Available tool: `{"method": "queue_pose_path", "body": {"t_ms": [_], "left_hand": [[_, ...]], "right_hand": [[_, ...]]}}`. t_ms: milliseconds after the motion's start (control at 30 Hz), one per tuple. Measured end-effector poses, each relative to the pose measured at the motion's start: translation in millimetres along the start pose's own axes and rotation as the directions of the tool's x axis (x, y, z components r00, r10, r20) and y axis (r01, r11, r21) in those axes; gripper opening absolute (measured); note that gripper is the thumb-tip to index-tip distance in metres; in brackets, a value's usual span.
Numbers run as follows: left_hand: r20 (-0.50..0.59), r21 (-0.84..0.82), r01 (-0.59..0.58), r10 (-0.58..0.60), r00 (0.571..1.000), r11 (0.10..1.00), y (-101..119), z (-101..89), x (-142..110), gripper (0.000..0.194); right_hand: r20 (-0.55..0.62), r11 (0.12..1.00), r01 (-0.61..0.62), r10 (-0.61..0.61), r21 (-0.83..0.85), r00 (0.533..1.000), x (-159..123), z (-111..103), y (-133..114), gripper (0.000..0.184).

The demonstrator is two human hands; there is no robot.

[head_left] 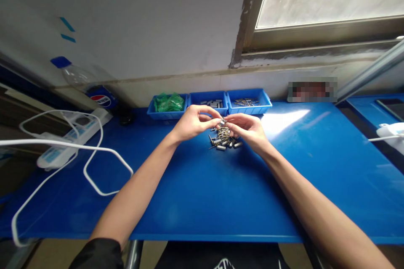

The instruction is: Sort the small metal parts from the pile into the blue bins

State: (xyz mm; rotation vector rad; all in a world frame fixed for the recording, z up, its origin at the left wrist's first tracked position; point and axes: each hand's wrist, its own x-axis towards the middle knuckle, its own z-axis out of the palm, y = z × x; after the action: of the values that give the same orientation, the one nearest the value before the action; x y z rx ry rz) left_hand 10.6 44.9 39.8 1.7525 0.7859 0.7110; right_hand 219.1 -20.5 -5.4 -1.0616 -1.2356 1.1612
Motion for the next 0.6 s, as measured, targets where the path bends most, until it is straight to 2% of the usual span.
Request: {"method": "queue_pose_path", "body": {"t_ms": [133, 233, 333, 433, 533, 600], "left_hand": [[-0.051, -0.088, 0.033, -0.037, 0.998, 0.996, -3.6, 0.4, 1.9, 0.032], [-0.184, -0.124, 0.027, -0.05, 0.982, 0.992, -10.1, -1.0, 5.5, 0.036], [-0.326, -0.134, -0.03, -0.016, 0.945, 0.991, -19.2, -2.7, 10.1, 0.041], [-0.384, -0.136, -0.097, 0.038, 0.923, 0.986, -26.5, -3.8, 14.0, 0.044], [-0.419, -0.073, -0.119, 0.078, 0.905, 0.99, -26.5, -5.3, 14.2, 0.038], [-0.399, 0.076, -0.109, 0.13, 0.908, 0.991, -21.8, -7.6, 11.1, 0.027]], "right_hand": [[0.008, 1.0, 0.013, -0.013, 0.0, 1.0, 1.5, -2.2, 2.2, 0.035], [-0.018, 1.0, 0.017, -0.017, 0.003, 1.0, 2.7, -4.8, 4.2, 0.033], [-0.053, 1.0, 0.014, -0.014, -0.001, 0.998, 4.7, -8.0, 6.9, 0.029], [-0.063, 0.999, 0.032, -0.032, -0.007, 0.997, 6.7, -11.1, 9.4, 0.028], [-0.065, 0.999, 0.046, -0.046, -0.007, 0.997, 7.9, -13.6, 11.6, 0.027], [-0.074, 0.999, 0.052, -0.053, -0.017, 0.996, 8.2, -14.9, 13.7, 0.026]]}}
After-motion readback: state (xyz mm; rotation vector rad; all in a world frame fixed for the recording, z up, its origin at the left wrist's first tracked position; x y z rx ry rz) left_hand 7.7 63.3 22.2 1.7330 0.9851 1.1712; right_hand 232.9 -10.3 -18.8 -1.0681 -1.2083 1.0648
